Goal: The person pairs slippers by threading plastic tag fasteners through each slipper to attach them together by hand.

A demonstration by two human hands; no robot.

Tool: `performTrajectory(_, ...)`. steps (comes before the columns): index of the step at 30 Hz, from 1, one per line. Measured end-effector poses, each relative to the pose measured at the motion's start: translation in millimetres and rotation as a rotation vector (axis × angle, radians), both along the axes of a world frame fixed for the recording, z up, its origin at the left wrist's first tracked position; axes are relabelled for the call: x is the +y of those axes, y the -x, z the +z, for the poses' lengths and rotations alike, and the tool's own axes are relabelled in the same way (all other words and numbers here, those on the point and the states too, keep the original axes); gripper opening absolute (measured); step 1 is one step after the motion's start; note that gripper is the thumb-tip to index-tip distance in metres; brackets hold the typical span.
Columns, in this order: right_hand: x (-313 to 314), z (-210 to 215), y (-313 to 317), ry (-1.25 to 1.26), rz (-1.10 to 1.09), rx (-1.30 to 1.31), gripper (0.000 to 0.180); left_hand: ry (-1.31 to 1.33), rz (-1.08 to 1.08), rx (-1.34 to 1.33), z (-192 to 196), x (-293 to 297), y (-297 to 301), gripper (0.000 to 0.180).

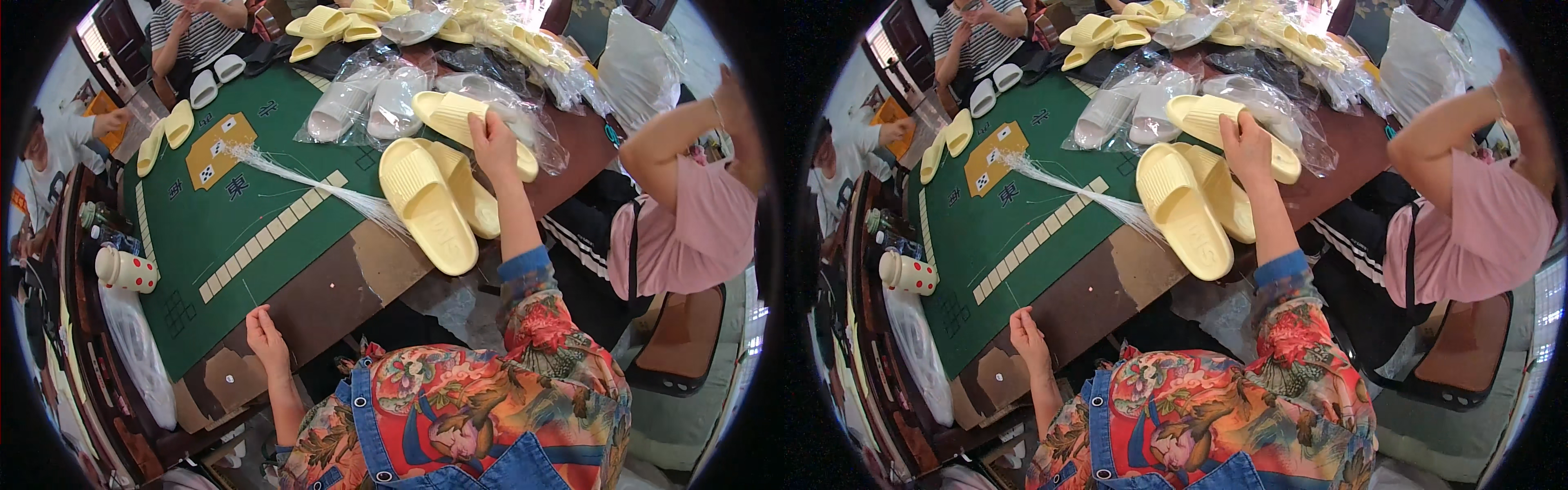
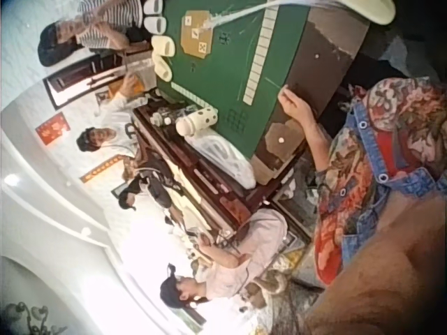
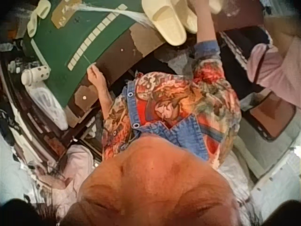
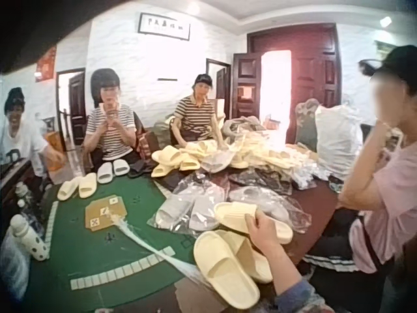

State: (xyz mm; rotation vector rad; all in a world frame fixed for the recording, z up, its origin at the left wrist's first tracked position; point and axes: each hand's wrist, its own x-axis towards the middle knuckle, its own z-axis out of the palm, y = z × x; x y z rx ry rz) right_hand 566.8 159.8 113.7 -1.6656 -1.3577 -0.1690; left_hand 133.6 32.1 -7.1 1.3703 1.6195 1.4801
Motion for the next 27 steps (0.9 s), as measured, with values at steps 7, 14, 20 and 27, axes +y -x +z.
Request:
performTrajectory(7, -49, -23, 60, 0.278, 0.116, -0.227, 0.040, 0.044, -0.009, -0.004, -7, -1, 9, 0.018)
performTrajectory(14, -50, -22, 88, 0.396, 0.026, -0.436, 0.051, -0.071, -0.021, 0.050, 8, -5, 2, 0.017)
performTrajectory(20, -24, -6, 98, 0.393, 0.036, -0.594, 0.025, 0.022, -0.010, -0.020, 3, -10, 3, 0.018)
performTrajectory(27, -55, 91, 180, -0.126, 0.298, -0.373, 0.023, -0.157, 0.053, -0.591, 26, -14, 8, 0.018)
